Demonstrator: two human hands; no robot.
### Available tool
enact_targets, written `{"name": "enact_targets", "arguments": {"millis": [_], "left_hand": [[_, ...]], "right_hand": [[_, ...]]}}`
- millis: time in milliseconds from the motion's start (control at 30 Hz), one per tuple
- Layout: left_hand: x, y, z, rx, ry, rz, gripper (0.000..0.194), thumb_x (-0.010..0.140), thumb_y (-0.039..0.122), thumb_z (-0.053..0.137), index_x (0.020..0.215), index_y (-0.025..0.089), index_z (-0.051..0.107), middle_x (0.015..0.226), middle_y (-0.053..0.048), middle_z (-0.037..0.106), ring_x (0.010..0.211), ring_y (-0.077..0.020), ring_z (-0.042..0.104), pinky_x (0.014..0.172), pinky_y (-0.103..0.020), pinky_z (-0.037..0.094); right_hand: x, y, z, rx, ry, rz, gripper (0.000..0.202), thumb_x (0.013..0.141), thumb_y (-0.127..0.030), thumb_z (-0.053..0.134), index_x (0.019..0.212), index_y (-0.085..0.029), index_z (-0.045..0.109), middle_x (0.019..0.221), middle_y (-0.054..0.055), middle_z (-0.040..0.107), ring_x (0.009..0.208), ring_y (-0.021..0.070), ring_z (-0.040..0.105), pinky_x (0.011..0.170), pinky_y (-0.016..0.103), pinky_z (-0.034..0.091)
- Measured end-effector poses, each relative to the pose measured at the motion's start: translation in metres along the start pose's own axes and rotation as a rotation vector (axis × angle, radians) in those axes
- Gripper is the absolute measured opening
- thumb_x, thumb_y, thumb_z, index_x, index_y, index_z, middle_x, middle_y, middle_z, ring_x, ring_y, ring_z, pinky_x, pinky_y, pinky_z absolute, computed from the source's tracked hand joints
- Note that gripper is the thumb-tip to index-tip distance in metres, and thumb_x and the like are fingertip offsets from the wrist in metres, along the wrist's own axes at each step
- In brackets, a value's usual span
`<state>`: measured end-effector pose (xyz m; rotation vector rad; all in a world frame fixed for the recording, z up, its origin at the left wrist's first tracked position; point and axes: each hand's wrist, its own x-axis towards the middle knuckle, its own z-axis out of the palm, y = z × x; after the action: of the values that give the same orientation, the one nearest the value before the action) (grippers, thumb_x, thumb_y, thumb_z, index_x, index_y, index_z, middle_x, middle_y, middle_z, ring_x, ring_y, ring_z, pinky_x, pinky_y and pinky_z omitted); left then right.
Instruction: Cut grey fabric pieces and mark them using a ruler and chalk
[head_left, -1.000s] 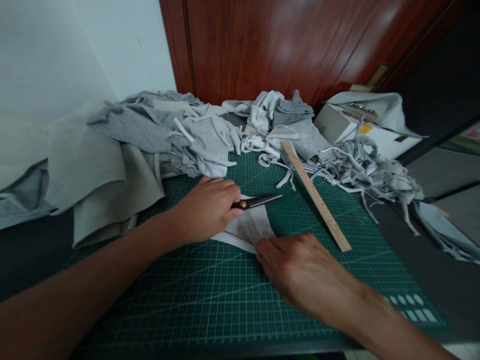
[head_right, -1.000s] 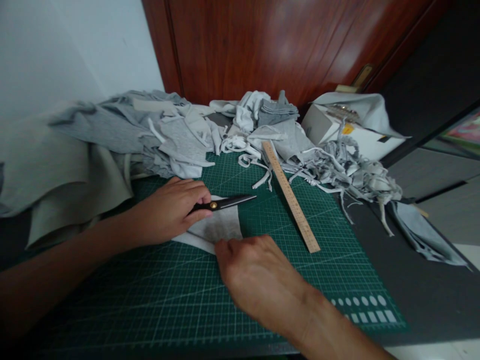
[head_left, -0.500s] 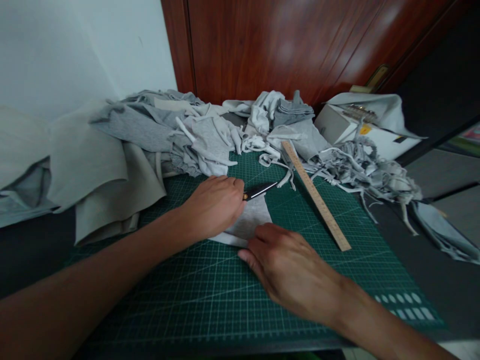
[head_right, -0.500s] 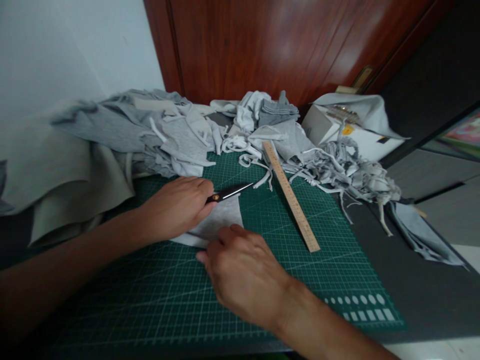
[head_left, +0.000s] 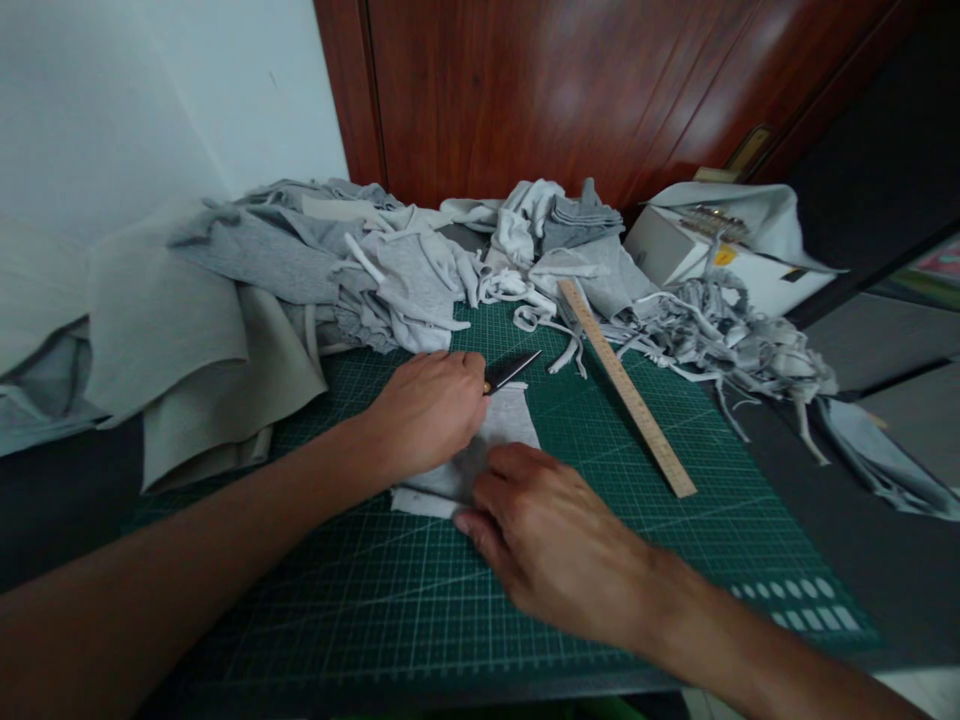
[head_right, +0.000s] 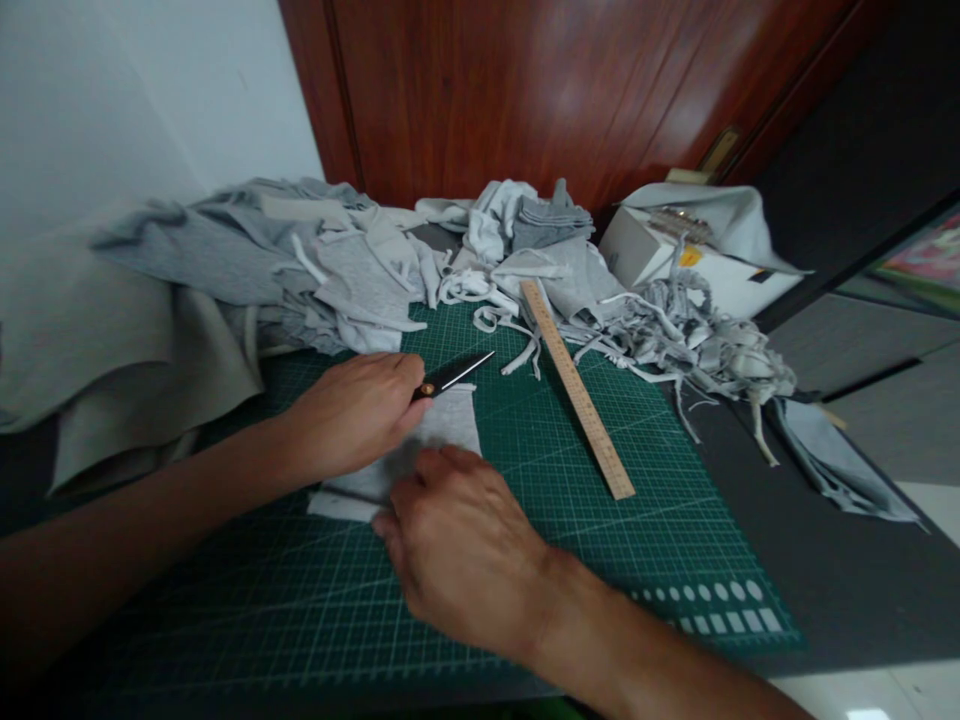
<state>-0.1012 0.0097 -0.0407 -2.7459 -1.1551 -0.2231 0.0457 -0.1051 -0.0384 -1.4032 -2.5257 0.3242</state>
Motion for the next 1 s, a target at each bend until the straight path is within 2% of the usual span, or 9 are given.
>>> {"name": "enact_targets", "arguments": {"millis": [133, 300, 533, 700, 767, 833, 900, 933, 1000], "left_hand": [[0.003, 0.000, 0.001, 0.001, -0.012, -0.018, 0.018, 0.102, 0.022, 0.048, 0.107, 0.012, 0.063, 0.098, -0.014, 0.074, 0.094, -0.0342, 0.074, 0.080, -0.043, 0.056], [0.011, 0.005, -0.002, 0.036, -0.048, -0.058, 0.019, 0.102, 0.019, 0.047, 0.110, 0.011, 0.062, 0.101, -0.016, 0.075, 0.098, -0.0352, 0.075, 0.081, -0.043, 0.056], [0.019, 0.007, -0.007, 0.007, -0.105, -0.148, 0.022, 0.101, 0.022, 0.047, 0.114, 0.010, 0.061, 0.094, -0.017, 0.078, 0.092, -0.0338, 0.078, 0.071, -0.038, 0.055], [0.023, 0.001, -0.011, -0.036, -0.118, -0.178, 0.027, 0.101, 0.026, 0.048, 0.116, 0.009, 0.063, 0.096, -0.018, 0.078, 0.095, -0.0341, 0.078, 0.073, -0.038, 0.055], [0.023, -0.001, -0.013, -0.061, -0.108, -0.196, 0.031, 0.102, 0.028, 0.047, 0.118, 0.008, 0.064, 0.098, -0.019, 0.078, 0.096, -0.0342, 0.078, 0.074, -0.038, 0.055], [0.024, -0.004, -0.014, -0.090, -0.089, -0.216, 0.034, 0.102, 0.029, 0.046, 0.120, 0.006, 0.064, 0.100, -0.020, 0.078, 0.097, -0.0341, 0.078, 0.075, -0.038, 0.055], [0.025, -0.006, -0.013, -0.122, -0.061, -0.233, 0.035, 0.103, 0.029, 0.045, 0.120, 0.005, 0.064, 0.100, -0.020, 0.078, 0.098, -0.0330, 0.077, 0.077, -0.038, 0.054], [0.025, -0.008, -0.013, -0.140, -0.048, -0.240, 0.035, 0.103, 0.029, 0.046, 0.120, 0.005, 0.065, 0.100, -0.019, 0.078, 0.098, -0.0320, 0.077, 0.078, -0.037, 0.054], [0.027, -0.012, -0.014, -0.179, -0.031, -0.249, 0.033, 0.102, 0.029, 0.047, 0.113, 0.007, 0.068, 0.093, -0.017, 0.078, 0.092, -0.0287, 0.077, 0.076, -0.034, 0.053]], "right_hand": [[-0.004, -0.007, 0.002, 0.010, -0.044, 0.020, 0.015, 0.106, -0.017, 0.049, 0.109, -0.012, 0.064, 0.086, 0.008, 0.072, 0.072, 0.0246, 0.068, 0.061, 0.038, 0.044], [-0.007, -0.010, 0.003, -0.041, -0.084, -0.023, 0.016, 0.105, -0.012, 0.047, 0.110, -0.014, 0.062, 0.090, 0.009, 0.075, 0.070, 0.0250, 0.071, 0.056, 0.038, 0.042], [-0.007, -0.006, 0.005, 0.009, -0.060, -0.038, 0.031, 0.109, -0.022, 0.044, 0.134, -0.010, 0.057, 0.097, 0.010, 0.079, 0.072, 0.0251, 0.073, 0.056, 0.038, 0.045], [0.008, -0.004, 0.000, -0.072, -0.145, -0.009, 0.044, 0.091, -0.009, 0.052, 0.134, -0.010, 0.060, 0.078, 0.009, 0.078, 0.059, 0.0240, 0.070, 0.050, 0.035, 0.039], [0.014, -0.005, -0.004, -0.093, -0.163, 0.022, 0.042, 0.092, -0.008, 0.051, 0.131, -0.015, 0.064, 0.076, 0.009, 0.079, 0.061, 0.0252, 0.072, 0.050, 0.035, 0.039], [0.019, -0.003, -0.010, -0.114, -0.166, 0.051, 0.033, 0.099, -0.014, 0.051, 0.127, -0.019, 0.067, 0.082, 0.009, 0.081, 0.068, 0.0269, 0.076, 0.054, 0.035, 0.043], [0.025, 0.004, -0.019, -0.146, -0.166, 0.095, 0.027, 0.104, -0.031, 0.057, 0.126, -0.021, 0.068, 0.092, 0.011, 0.083, 0.080, 0.0306, 0.079, 0.063, 0.037, 0.050], [0.029, 0.009, -0.023, -0.161, -0.170, 0.130, 0.037, 0.101, -0.044, 0.064, 0.128, -0.019, 0.067, 0.100, 0.014, 0.083, 0.088, 0.0337, 0.079, 0.069, 0.040, 0.054], [0.038, 0.022, -0.032, -0.135, -0.231, 0.161, 0.075, 0.085, -0.063, 0.079, 0.138, -0.013, 0.062, 0.111, 0.019, 0.081, 0.103, 0.0399, 0.077, 0.079, 0.045, 0.057]]}}
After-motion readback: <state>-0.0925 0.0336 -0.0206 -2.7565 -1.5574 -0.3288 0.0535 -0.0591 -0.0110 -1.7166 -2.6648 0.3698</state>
